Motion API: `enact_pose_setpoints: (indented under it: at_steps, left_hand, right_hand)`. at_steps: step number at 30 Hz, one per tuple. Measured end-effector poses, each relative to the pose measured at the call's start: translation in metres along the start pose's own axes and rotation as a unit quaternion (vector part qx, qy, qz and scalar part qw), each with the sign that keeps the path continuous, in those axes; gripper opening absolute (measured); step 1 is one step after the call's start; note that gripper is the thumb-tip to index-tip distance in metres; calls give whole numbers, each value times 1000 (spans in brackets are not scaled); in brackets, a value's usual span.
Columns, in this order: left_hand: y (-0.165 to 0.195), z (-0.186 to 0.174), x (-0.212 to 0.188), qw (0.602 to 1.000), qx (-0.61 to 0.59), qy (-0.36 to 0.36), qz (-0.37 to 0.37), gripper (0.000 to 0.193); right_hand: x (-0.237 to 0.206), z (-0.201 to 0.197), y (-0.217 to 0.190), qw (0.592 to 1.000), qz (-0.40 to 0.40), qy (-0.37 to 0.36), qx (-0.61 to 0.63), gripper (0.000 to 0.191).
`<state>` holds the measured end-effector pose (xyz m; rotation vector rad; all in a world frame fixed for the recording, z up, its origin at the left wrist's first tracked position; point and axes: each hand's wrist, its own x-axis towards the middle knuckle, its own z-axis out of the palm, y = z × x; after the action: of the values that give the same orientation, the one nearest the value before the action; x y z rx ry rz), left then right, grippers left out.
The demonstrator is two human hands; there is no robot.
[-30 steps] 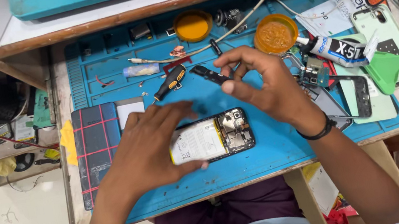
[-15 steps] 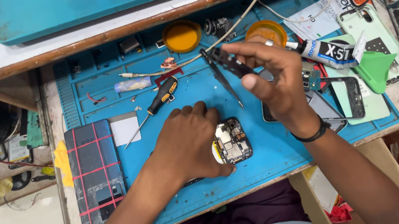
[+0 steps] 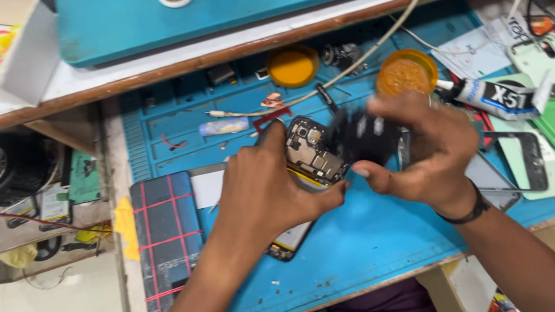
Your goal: The person repairs a disassembled smartphone at a workbench. They use tweezers to work on the exposed motherboard, manipulate small components and connectors with their fingers, handle the phone body and battery, and use a screwdriver on the opened phone.
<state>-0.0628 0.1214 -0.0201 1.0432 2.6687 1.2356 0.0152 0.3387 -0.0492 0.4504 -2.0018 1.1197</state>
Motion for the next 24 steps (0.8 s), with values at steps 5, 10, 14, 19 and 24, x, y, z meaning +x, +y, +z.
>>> enact_pose_setpoints:
  at_steps: [5,10,14,19,24]
  left_hand:
    - [-4,1,-4,997,-68,46,-2,67]
    - [-9,9,-9,988,-137,69,1,61]
    - [-8,14,-11,979,-188,72,-9,57]
    - [-4,15,-10,975,-195,103,24,56]
    - [-2,18,-14,973,-211,94,17,48]
  right_hand:
    - [-4,12,7,999,22,-46,-12,36]
    - [-12,22,16,973,149,-23,173,37]
    - [-13,24,19,989,126,-13,79,38]
    - [-7,25,16,989,114,-11,96,37]
    - [-2,27,11,996,85,-15,39,37]
